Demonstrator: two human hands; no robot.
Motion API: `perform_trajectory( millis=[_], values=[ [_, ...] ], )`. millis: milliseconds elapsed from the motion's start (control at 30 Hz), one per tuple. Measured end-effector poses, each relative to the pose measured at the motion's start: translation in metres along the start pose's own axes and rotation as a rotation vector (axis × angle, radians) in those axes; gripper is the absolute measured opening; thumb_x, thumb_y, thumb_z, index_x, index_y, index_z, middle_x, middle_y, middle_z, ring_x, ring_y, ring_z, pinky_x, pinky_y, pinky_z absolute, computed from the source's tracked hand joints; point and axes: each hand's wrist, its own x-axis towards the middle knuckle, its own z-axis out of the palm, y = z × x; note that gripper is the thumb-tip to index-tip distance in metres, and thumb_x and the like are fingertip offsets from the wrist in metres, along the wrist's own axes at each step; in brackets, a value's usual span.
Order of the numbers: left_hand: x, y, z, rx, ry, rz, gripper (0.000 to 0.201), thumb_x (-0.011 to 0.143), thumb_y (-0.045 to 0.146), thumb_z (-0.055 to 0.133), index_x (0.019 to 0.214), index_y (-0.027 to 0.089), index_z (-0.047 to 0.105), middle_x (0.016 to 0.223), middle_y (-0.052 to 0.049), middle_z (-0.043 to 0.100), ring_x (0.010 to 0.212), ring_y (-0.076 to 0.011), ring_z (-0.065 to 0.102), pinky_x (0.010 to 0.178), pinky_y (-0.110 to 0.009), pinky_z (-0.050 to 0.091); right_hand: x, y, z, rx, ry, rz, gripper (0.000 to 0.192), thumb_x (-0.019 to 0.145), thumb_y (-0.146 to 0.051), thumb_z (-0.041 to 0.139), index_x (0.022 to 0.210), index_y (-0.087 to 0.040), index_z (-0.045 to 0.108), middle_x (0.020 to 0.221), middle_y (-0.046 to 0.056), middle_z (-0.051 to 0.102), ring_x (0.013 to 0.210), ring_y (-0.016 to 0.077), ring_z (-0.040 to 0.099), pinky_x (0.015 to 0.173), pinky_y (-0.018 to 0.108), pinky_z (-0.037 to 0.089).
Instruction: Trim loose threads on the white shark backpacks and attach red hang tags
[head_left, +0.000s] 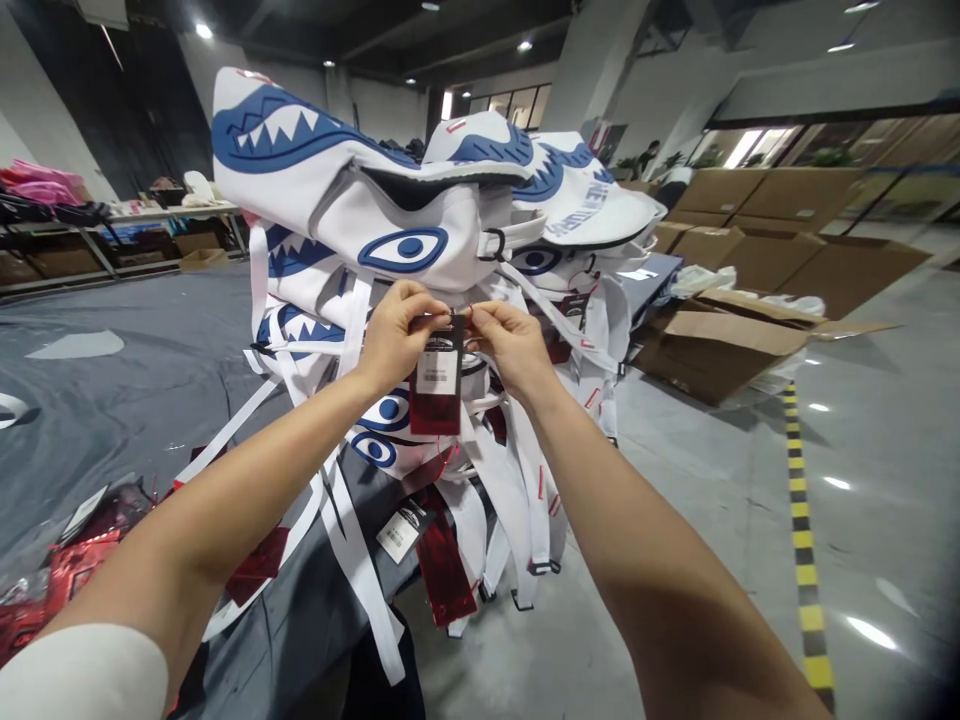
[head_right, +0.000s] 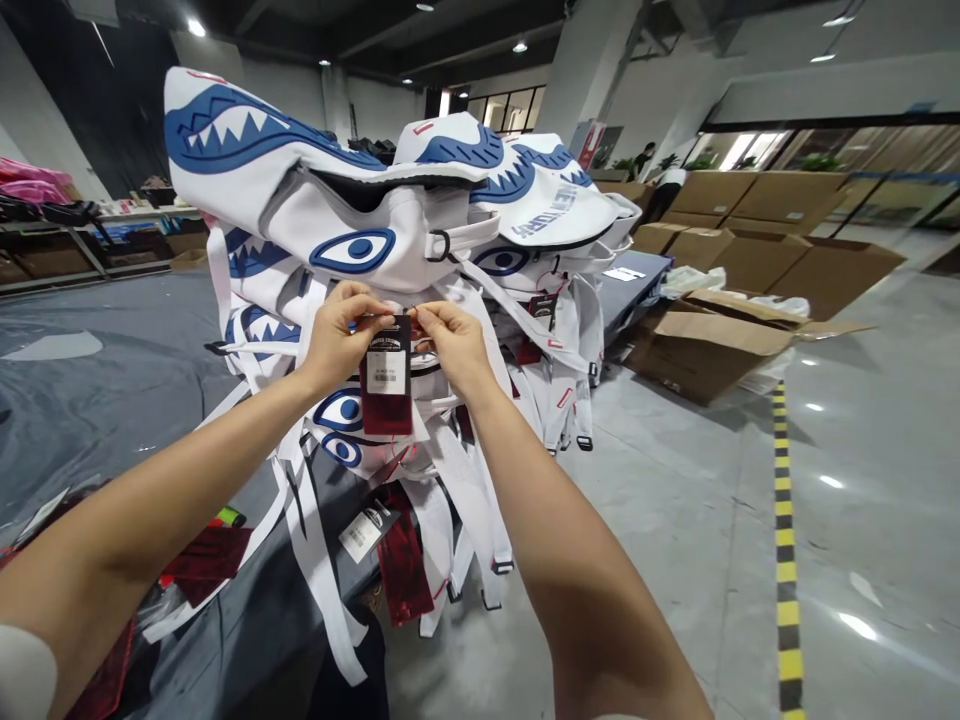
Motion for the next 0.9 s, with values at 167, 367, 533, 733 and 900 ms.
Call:
perform_trajectory(
  millis=[167, 367, 533, 733, 900],
  values=[
    [0.003, 0.017, 0.002, 0.378, -0.185, 0.267, 0.013, 0.094, 0.029, 0.062, 0.091, 0.029, 0.075, 0.099, 0.001, 0.074, 0.102, -0.0203, 0.057, 0.101, -0.044, 0.03, 0.001, 0.0, -0.005, -0.019, -0.05, 0.033, 0.042, 0.061, -0.057, 0.085, 0.076, -0.021, 0.068, 0.071, -0.002, 0.063, 0.066, 0.0124, 0.056, 0.059, 0.025, 0.05],
    [0.004, 0.007, 0.007, 0.302, -0.345, -0.077, 0.008, 0.088, 0.022, 0.067, 0.09, 0.025, 0.074, 0.077, 0.002, 0.073, 0.087, -0.0192, 0.06, 0.099, -0.043, 0.029, 0.007, -0.002, -0.01, -0.105, -0.093, -0.017, 0.027, 0.067, -0.041, 0.078, 0.081, -0.021, 0.068, 0.073, -0.002, 0.064, 0.067, 0.0131, 0.057, 0.067, 0.028, 0.049],
    [0.004, -0.007, 0.001, 0.374, -0.33, -0.119, 0.012, 0.087, 0.02, 0.065, 0.087, 0.026, 0.076, 0.078, 0.001, 0.073, 0.092, -0.021, 0.059, 0.098, -0.043, 0.029, 0.004, -0.007, -0.008, -0.524, -0.105, -0.234, 0.008, 0.076, -0.02, 0.057, 0.075, -0.02, 0.065, 0.071, 0.0, 0.063, 0.07, 0.0154, 0.055, 0.071, 0.03, 0.044],
    [0.004, -0.006, 0.005, 0.371, -0.334, -0.118, 0.015, 0.089, 0.023, 0.062, 0.089, 0.026, 0.076, 0.082, 0.0, 0.073, 0.093, -0.0217, 0.058, 0.097, -0.043, 0.028, -0.002, -0.01, -0.006, -0.767, -0.077, -0.376, 0.015, 0.08, -0.015, 0.05, 0.076, -0.021, 0.063, 0.079, 0.002, 0.065, 0.08, 0.0191, 0.058, 0.079, 0.033, 0.045],
    [0.004, -0.004, 0.009, 0.376, -0.336, -0.105, 0.012, 0.084, 0.02, 0.065, 0.083, 0.025, 0.075, 0.08, 0.0, 0.073, 0.091, -0.0232, 0.059, 0.096, -0.044, 0.028, -0.004, -0.009, -0.009, -0.92, -0.138, -0.475, 0.014, 0.083, -0.014, 0.05, 0.078, -0.022, 0.059, 0.083, 0.005, 0.063, 0.083, 0.0219, 0.057, 0.079, 0.035, 0.044]
  ],
)
